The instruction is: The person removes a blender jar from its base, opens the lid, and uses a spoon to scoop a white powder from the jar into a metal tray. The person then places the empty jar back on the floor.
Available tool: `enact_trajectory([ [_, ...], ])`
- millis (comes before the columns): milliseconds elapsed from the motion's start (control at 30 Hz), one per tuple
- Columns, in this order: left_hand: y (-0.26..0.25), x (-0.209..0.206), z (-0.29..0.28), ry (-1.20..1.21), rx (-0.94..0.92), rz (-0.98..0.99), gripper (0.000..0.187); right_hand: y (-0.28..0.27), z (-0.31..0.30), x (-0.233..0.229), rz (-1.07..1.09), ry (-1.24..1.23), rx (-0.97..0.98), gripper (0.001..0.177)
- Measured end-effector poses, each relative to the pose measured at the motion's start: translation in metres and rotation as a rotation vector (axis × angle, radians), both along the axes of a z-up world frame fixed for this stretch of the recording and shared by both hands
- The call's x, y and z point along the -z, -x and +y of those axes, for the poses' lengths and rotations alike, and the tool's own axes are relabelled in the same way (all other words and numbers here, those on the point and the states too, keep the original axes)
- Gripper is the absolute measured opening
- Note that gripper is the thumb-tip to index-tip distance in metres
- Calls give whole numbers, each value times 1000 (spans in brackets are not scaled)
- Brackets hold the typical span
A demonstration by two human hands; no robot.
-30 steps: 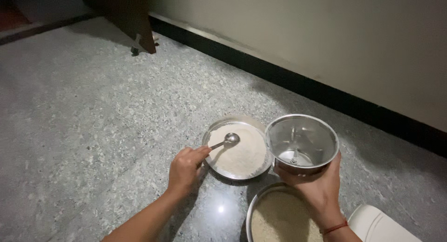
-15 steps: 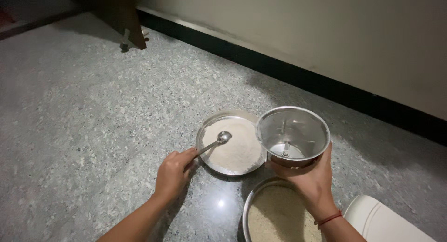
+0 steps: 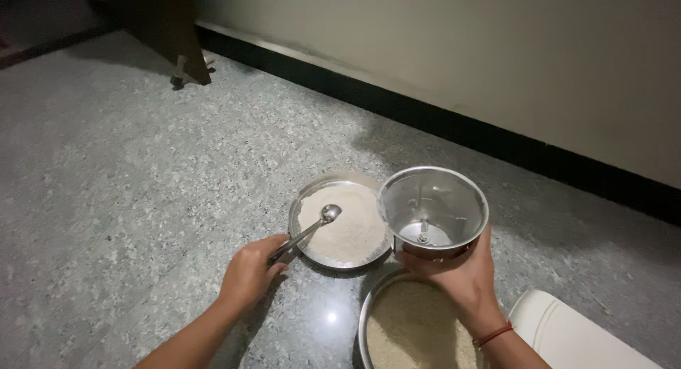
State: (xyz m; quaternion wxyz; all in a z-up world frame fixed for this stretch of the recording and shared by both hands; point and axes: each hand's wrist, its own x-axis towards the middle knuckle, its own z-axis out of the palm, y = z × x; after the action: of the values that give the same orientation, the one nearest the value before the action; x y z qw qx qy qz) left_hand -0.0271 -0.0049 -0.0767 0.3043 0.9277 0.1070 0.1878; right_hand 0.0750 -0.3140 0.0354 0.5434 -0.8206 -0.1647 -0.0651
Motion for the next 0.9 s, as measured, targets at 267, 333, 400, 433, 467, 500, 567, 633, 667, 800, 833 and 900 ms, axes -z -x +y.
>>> enact_trajectory([
  [267, -2, -14, -1, -55, -39, 184, 79, 9, -12, -6, 1, -8, 32, 108],
  [333, -5, -23, -6, -114, -26, 112, 85, 9, -17, -8, 18, -29, 31, 108],
  [400, -9, -36, -12, -155, -37, 94, 89, 8, -22, -10, 30, 4, 52, 111],
  [433, -13, -43, -17, -159, -19, 66, 91, 8, -23, -10, 21, -3, 50, 111],
  [467, -18, -52, -21, -164, -1, 38, 92, 8, -24, -10, 12, -11, 48, 111],
  [500, -22, -61, -27, -168, 16, 11, 94, 7, -26, -11, 3, -18, 45, 111],
  [567, -29, -80, -41, -172, 94, 52, 97, 8, -31, -13, 25, -43, 11, 112],
  [633, -32, -97, -56, -156, 175, 70, 97, 10, -34, -14, 21, -76, -12, 112],
  [667, -32, -104, -63, -137, 217, 67, 97, 12, -35, -13, 7, -97, -18, 111],
  [800, -36, -130, -92, -13, 335, 94, 94, 12, -45, -18, 102, 9, 23, 117],
  [833, -37, -135, -97, 32, 366, 95, 92, 12, -46, -18, 91, -29, 4, 118],
  [900, -40, -143, -108, 120, 426, 98, 88, 13, -50, -19, 70, -106, -32, 119],
])
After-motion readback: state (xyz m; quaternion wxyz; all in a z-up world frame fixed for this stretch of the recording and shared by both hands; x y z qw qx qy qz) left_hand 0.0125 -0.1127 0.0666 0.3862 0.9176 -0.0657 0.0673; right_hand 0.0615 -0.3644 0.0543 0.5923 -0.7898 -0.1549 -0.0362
